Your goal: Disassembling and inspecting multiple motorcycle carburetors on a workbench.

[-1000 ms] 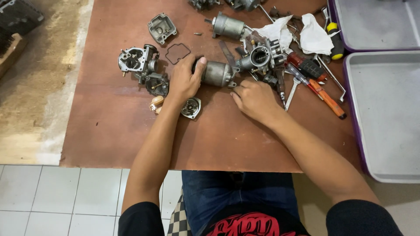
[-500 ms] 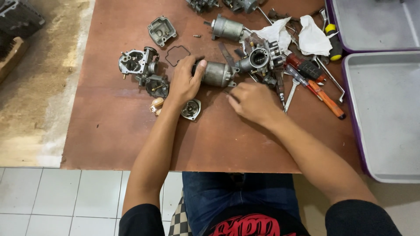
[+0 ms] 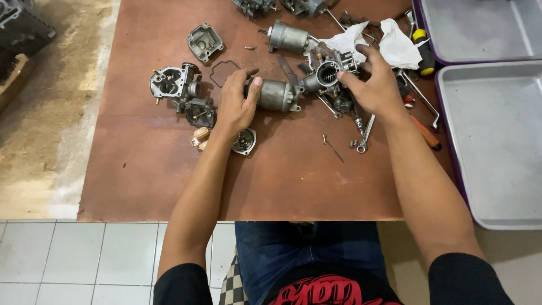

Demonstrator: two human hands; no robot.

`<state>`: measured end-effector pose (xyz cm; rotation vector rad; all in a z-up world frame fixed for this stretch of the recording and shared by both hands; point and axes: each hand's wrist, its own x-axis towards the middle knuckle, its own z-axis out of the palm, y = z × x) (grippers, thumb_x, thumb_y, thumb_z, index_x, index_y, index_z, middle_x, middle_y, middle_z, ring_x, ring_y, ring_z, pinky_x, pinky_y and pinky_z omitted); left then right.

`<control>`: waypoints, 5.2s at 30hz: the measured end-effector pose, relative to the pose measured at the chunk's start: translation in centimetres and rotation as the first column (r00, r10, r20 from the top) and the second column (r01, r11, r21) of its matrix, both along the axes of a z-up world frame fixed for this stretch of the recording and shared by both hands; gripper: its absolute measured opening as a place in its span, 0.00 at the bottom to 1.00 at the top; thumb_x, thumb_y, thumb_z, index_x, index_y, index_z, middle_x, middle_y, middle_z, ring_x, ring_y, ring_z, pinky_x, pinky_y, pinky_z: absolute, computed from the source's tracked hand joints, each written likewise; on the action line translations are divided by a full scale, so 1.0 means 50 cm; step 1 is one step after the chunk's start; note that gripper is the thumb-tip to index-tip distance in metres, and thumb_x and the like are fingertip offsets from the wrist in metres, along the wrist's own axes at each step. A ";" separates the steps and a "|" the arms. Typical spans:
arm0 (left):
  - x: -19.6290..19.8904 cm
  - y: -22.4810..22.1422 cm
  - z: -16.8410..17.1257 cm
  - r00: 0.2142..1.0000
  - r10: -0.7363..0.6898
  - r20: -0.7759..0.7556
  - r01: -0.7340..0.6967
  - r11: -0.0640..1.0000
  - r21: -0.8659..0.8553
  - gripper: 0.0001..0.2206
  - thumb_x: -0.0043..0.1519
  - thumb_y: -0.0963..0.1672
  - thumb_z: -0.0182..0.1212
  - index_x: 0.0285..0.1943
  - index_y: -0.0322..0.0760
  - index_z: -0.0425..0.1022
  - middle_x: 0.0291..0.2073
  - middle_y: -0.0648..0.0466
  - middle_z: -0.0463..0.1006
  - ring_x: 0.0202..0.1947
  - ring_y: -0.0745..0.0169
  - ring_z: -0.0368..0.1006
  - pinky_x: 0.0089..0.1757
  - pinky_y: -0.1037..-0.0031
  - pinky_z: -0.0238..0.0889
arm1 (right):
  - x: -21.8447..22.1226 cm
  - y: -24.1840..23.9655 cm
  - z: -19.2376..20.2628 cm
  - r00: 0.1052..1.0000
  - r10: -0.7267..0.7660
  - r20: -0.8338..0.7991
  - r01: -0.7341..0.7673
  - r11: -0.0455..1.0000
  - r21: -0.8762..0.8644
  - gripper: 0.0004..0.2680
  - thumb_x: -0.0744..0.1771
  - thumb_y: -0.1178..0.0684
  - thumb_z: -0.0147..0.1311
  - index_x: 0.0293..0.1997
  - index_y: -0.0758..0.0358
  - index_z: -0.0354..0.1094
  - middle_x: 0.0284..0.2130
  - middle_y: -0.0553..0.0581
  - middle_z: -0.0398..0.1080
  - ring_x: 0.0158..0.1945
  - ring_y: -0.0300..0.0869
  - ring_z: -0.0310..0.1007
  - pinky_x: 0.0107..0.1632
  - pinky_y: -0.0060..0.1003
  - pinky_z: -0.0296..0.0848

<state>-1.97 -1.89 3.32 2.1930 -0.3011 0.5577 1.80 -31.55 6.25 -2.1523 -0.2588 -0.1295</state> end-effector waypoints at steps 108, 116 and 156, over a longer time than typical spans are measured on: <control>0.137 -0.108 0.041 0.949 -0.314 -0.029 0.272 0.861 -0.430 0.08 0.58 0.40 0.58 0.46 0.35 0.74 0.36 0.54 0.78 0.35 0.68 0.70 0.40 0.79 0.67 | -0.045 -0.009 -0.006 0.912 0.404 -0.075 -0.377 0.750 -0.543 0.07 0.66 0.60 0.54 0.43 0.68 0.77 0.34 0.63 0.80 0.26 0.49 0.77 0.36 0.43 0.78; 0.143 -0.108 0.040 0.934 -0.352 -0.060 0.284 0.834 -0.472 0.09 0.57 0.39 0.59 0.46 0.34 0.74 0.35 0.55 0.76 0.32 0.70 0.68 0.37 0.82 0.65 | -0.073 -0.062 0.029 0.950 0.298 0.093 -0.254 0.912 -0.323 0.08 0.64 0.62 0.57 0.44 0.72 0.77 0.29 0.61 0.78 0.18 0.45 0.68 0.25 0.36 0.65; 0.166 -0.066 0.069 0.866 -0.461 -0.195 0.332 0.820 -0.465 0.08 0.55 0.37 0.60 0.44 0.31 0.72 0.38 0.55 0.76 0.38 0.68 0.68 0.44 0.80 0.64 | -0.082 0.017 0.016 0.850 0.417 0.321 -0.290 0.881 -0.375 0.08 0.65 0.63 0.60 0.47 0.73 0.75 0.36 0.66 0.79 0.31 0.46 0.75 0.30 0.33 0.72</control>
